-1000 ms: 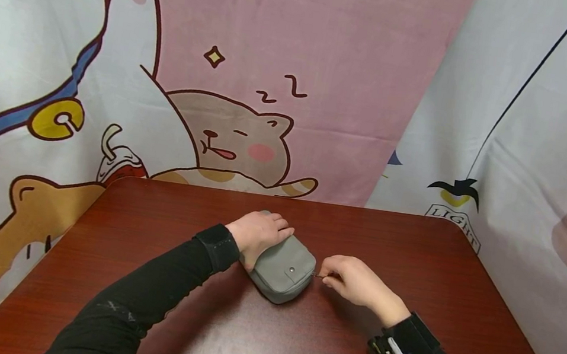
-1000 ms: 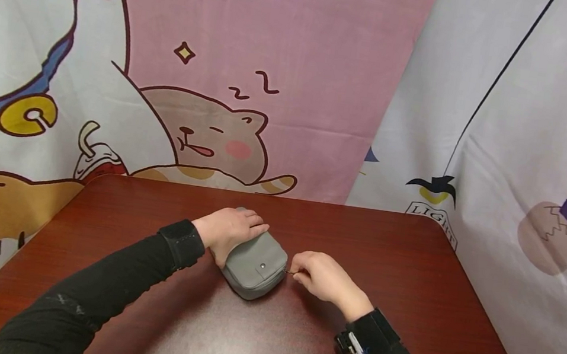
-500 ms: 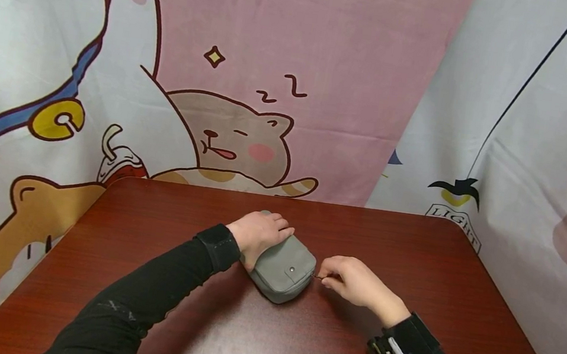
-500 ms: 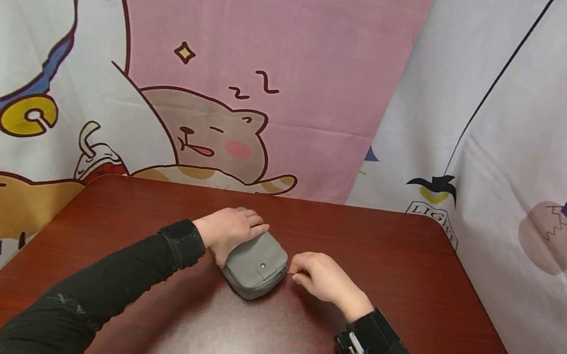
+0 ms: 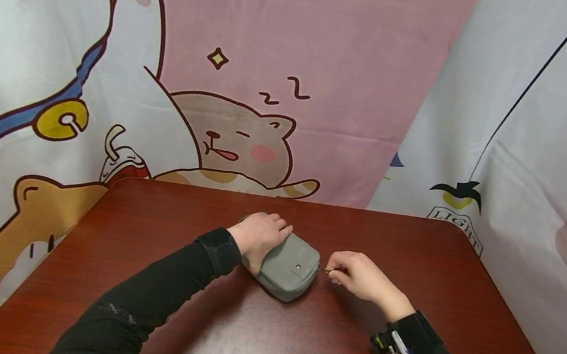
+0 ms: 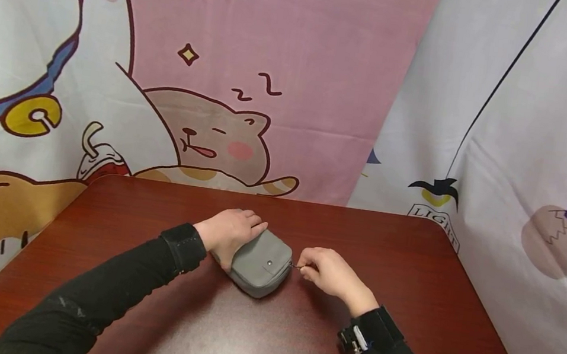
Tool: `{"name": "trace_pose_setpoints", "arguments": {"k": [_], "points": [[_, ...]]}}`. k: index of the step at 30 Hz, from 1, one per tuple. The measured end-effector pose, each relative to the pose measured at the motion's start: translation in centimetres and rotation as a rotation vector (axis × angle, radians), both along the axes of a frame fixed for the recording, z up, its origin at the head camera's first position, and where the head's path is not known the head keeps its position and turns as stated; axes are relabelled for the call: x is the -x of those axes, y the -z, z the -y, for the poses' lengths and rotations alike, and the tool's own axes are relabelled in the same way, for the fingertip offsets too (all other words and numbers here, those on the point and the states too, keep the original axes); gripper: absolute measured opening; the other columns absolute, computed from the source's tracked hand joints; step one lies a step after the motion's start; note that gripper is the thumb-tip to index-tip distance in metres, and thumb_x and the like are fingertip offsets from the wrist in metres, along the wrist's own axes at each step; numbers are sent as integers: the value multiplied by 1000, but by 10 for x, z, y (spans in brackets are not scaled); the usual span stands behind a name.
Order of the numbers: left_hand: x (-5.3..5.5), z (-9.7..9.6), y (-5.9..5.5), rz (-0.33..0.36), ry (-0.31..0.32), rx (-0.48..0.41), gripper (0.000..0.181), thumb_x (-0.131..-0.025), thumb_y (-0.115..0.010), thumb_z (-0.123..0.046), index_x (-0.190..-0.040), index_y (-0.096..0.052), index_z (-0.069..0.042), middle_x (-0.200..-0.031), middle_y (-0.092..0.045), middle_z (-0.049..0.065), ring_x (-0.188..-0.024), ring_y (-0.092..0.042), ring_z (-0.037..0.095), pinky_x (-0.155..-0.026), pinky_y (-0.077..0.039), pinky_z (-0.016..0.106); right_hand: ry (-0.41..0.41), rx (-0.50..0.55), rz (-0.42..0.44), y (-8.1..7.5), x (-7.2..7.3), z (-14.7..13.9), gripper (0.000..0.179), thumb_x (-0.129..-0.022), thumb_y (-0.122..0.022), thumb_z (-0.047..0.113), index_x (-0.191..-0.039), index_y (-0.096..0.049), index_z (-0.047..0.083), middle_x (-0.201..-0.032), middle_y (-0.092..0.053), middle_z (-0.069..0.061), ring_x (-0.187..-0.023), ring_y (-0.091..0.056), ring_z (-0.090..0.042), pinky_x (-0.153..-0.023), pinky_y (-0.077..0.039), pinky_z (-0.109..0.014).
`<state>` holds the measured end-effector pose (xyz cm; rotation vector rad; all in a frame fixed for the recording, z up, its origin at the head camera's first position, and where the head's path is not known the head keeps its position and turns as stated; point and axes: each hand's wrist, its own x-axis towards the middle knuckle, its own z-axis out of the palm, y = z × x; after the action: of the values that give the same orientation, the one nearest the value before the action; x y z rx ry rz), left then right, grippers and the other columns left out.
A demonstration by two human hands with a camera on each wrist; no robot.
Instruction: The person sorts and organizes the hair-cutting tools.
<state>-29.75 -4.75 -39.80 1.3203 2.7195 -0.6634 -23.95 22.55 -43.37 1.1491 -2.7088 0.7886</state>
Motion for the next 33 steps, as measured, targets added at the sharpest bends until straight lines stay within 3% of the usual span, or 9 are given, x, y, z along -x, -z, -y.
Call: {"name": "trace_pose_setpoints", "arguments": {"k": [10, 18, 21, 26, 29, 33], "points": [[-10, -3, 5, -3, -51, -94, 121, -59, -78, -74, -147, -42, 1, -132, -57, 12, -117, -51, 27, -99, -43, 39, 192, 33, 124, 0, 9, -5, 11, -89, -68, -2, -85, -65, 8, -72, -61, 9, -63, -54, -4, -56, -46, -25], [-10, 4, 3, 43, -87, -144, 122, -59, -78, -75, -150, -40, -4, -140, -52, 10, -125, -47, 26, -104, -39, 40, 205, 33, 115, 3, 12, -4, 15, -88, -70, -1, -83, -64, 12, -72, -62, 9, -64, -56, -3, -58, -46, -25], [-11, 8, 1, 82, -82, -179, 129, -57, -79, -76, -155, -32, -7, -152, -41, 10, -137, -37, 28, -111, -31, 43, 206, 27, 107, 4, 11, -4, 17, -88, -71, -1, -82, -63, 14, -71, -60, 10, -63, -55, -3, -57, -46, -25], [-9, 11, -4, 144, -64, -238, 145, -50, -82, -77, -161, -9, -18, -165, -10, 9, -151, -5, 28, -118, -10, 49, 219, 22, 118, 4, 11, -4, 16, -88, -70, 0, -82, -63, 13, -71, -59, 10, -63, -55, -3, -57, -46, -26], [-5, 12, -5, 199, -64, -264, 148, -49, -85, -75, -161, -3, -23, -165, -2, 8, -151, 4, 26, -118, -5, 52, 224, 24, 134, 4, 11, -4, 15, -89, -70, 0, -83, -64, 13, -71, -60, 10, -63, -55, -3, -58, -47, -26], [1, 17, -2, 280, -67, -264, 148, -48, -88, -70, -161, -2, -25, -165, -1, 8, -150, 6, 26, -118, -4, 54, 220, 26, 139, 4, 10, -3, 16, -88, -70, 0, -83, -63, 13, -71, -60, 10, -63, -55, -4, -58, -46, -26]]}}
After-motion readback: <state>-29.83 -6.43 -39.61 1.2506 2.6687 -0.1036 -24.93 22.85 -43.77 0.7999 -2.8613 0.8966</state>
